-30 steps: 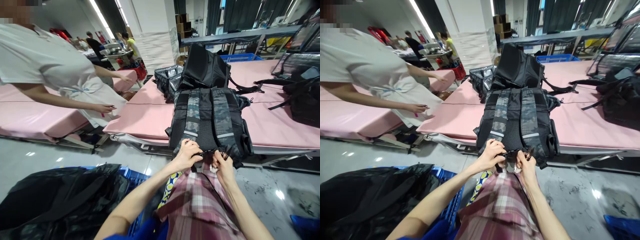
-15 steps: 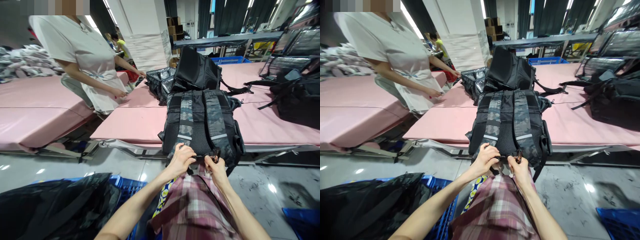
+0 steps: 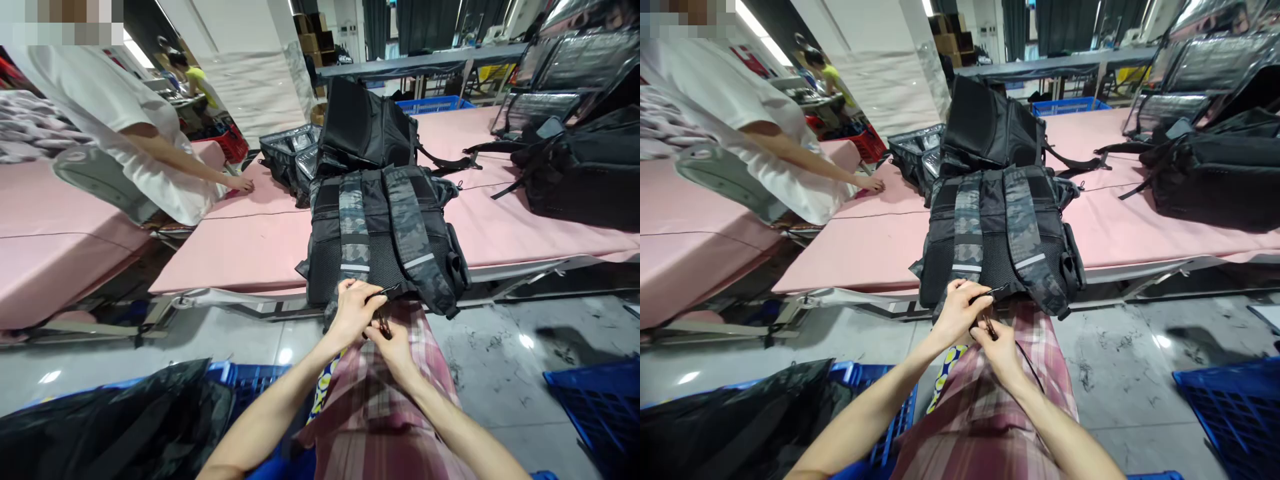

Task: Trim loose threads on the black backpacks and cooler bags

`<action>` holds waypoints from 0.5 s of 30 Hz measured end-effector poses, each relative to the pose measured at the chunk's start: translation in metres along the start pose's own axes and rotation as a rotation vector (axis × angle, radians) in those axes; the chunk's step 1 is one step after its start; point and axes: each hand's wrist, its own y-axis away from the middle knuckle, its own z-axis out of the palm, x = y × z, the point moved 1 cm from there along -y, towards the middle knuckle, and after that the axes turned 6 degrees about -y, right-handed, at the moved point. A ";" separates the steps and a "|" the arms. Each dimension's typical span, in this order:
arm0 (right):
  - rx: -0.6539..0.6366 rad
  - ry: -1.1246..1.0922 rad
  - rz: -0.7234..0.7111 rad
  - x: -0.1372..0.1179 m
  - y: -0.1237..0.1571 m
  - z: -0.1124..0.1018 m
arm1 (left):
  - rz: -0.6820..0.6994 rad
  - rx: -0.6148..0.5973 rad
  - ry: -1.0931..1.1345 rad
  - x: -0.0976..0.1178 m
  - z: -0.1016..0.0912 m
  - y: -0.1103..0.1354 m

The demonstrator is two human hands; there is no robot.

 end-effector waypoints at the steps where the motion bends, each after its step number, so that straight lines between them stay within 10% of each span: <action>1: -0.024 -0.021 0.025 -0.005 0.002 -0.002 | 0.015 0.008 0.026 -0.001 -0.003 0.001; 6: -0.082 -0.163 0.148 -0.045 0.008 -0.024 | 0.023 0.190 0.253 -0.012 -0.013 0.024; 15: -0.137 -0.196 0.243 -0.066 -0.008 -0.020 | -0.368 -0.244 0.797 0.001 0.032 0.059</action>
